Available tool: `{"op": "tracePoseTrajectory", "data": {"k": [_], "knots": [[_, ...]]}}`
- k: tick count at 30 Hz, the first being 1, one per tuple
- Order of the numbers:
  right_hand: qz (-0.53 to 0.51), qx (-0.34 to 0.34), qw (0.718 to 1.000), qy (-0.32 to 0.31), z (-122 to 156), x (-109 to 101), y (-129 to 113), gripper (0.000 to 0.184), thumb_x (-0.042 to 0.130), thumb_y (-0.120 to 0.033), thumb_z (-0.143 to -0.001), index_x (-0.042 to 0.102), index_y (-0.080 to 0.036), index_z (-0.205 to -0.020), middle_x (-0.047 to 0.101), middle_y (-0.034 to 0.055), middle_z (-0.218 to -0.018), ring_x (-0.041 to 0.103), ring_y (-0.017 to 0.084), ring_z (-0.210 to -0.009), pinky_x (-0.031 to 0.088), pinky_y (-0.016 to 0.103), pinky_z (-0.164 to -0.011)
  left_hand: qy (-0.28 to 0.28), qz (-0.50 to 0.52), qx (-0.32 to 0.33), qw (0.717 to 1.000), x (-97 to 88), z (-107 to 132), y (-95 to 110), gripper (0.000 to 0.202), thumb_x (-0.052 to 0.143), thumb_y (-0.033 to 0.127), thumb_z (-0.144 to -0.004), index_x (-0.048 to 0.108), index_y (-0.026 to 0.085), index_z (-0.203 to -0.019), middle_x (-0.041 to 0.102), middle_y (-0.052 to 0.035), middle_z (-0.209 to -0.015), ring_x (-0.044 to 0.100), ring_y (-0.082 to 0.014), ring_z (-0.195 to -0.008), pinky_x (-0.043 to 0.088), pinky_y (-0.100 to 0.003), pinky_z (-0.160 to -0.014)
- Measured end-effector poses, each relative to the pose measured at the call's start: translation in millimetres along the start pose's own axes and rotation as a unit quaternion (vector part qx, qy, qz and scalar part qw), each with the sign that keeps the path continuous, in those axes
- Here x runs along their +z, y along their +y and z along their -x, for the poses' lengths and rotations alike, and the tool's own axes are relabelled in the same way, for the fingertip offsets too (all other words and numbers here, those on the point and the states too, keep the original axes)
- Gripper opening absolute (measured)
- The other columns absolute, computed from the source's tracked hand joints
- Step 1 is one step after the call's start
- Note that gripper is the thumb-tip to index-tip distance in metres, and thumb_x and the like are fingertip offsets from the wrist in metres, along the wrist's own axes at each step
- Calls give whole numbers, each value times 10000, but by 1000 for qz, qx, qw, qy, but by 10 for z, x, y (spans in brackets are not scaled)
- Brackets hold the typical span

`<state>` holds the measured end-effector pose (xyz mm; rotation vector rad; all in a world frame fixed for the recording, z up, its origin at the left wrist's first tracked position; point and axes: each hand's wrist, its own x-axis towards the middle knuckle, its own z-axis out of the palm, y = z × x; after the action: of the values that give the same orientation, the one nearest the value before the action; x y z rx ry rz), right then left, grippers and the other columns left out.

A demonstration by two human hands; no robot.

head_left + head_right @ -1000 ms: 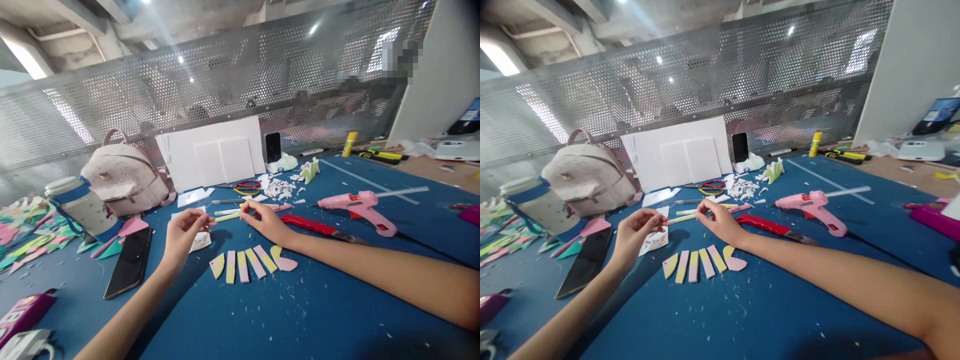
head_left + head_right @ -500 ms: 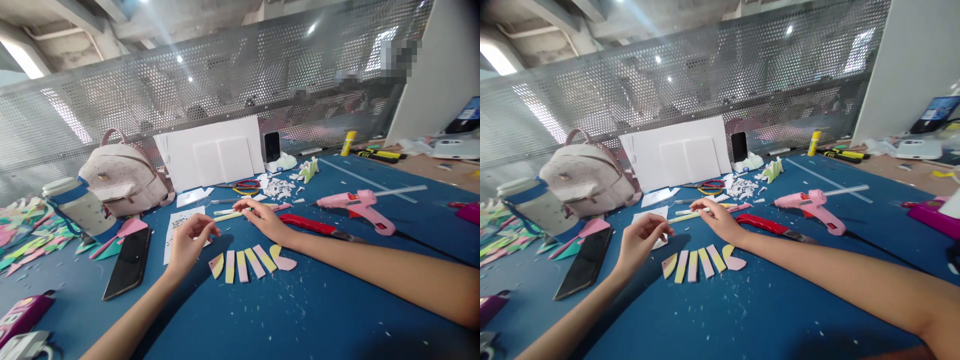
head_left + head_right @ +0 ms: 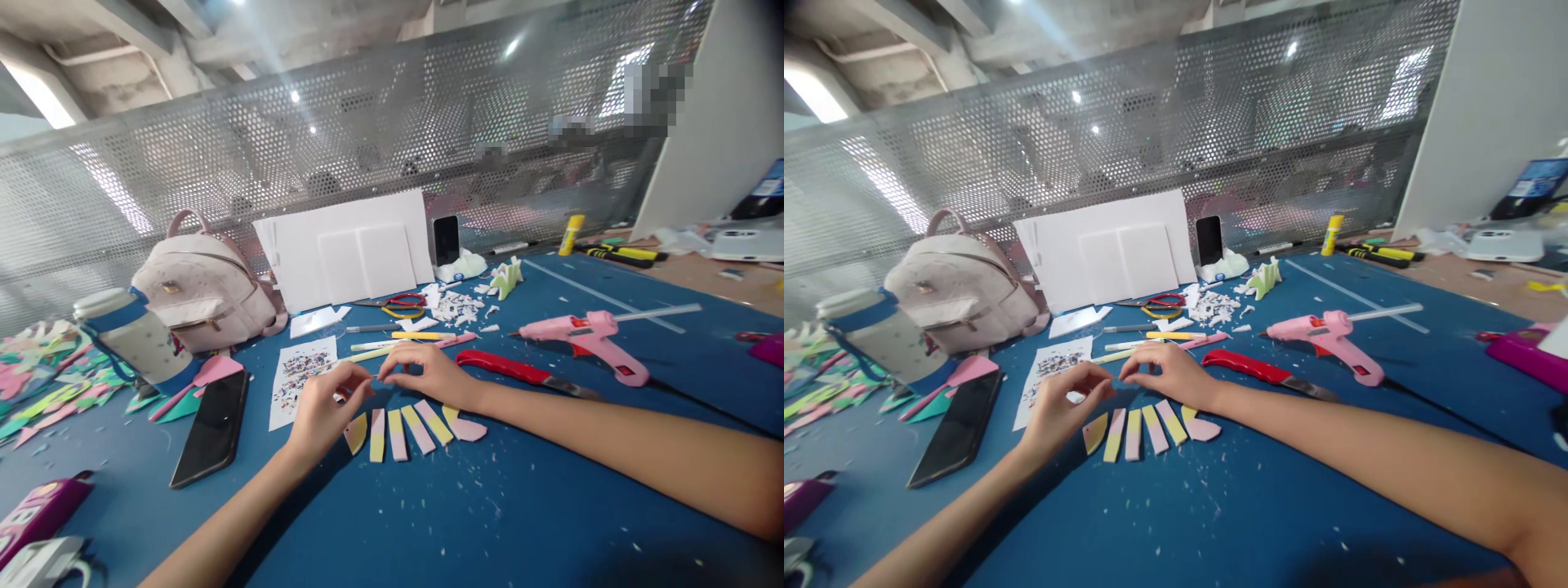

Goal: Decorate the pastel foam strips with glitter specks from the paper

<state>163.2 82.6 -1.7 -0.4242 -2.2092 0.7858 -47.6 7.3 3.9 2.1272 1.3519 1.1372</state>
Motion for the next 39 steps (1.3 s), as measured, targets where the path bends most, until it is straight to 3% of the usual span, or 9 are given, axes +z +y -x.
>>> {"op": "tracePoseTrajectory", "data": {"k": [3,13,17,19,21,23,27,32,39], "knots": [[-15,6,1000,4,-1,-5,-3,257,523,-353,-999,724,-220,-911,727,34,-918,629,184,-909,463,340,-847,5,-11,-4,1000,19,2,9,100,572,199,-899,671,212,-884,729,7,-748,689,-142,-665,529,-234,-626],[-8,-4,1000,16,2,14,25,190,632,-358,-937,718,-220,-840,710,12,-830,608,171,-824,458,328,-800,-11,-38,8,999,34,-5,11,114,536,218,-926,650,224,-921,732,12,-741,691,-140,-663,520,-233,-646],[2,5,999,38,-2,11,43,169,646,-340,-928,710,-214,-834,692,28,-858,600,180,-857,467,322,-778,17,-123,29,992,-287,-123,-100,221,535,239,-921,606,252,-1129,760,-9,-895,711,-167,-791,508,-254,-722],[3,17,999,49,-2,9,61,166,652,-344,-923,710,-210,-846,674,35,-873,594,178,-857,470,305,-737,28,-206,20,978,-541,-196,-188,214,555,271,-896,629,258,-1097,756,-10,-908,703,-181,-808,487,-255,-720],[2,26,998,54,-3,8,76,177,652,-357,-921,710,-204,-854,658,38,-875,590,172,-842,468,291,-706,-30,-303,-19,952,-783,-250,-285,173,554,252,-852,682,269,-968,749,1,-869,680,-187,-738,438,-241,-617],[2,28,998,55,-4,7,83,200,647,-374,-923,709,-199,-848,650,37,-867,587,167,-830,465,286,-700,-129,-352,-78,924,-965,-279,-376,151,577,199,-760,709,261,-801,735,3,-781,664,-190,-689,383,-226,-545],[9,25,998,55,-8,8,79,210,639,-379,-929,709,-198,-849,650,36,-858,582,166,-826,461,290,-714,-242,-347,-155,892,-1133,-297,-478,153,565,216,-726,718,226,-728,733,-20,-761,673,-204,-728,404,-226,-575],[9,28,998,51,-8,10,76,162,645,-334,-929,708,-204,-854,647,34,-867,579,164,-824,458,280,-687,-309,-280,-161,894,-1162,-314,-464,204,550,233,-730,750,210,-767,754,-20,-769,690,-198,-757,455,-226,-657],[28,19,998,47,-2,11,77,143,647,-311,-930,699,-205,-851,645,24,-850,571,162,-825,455,289,-716,-317,-289,-155,890,-1139,-290,-471,207,574,245,-726,774,219,-775,760,-20,-774,693,-205,-750,448,-235,-637]]}}
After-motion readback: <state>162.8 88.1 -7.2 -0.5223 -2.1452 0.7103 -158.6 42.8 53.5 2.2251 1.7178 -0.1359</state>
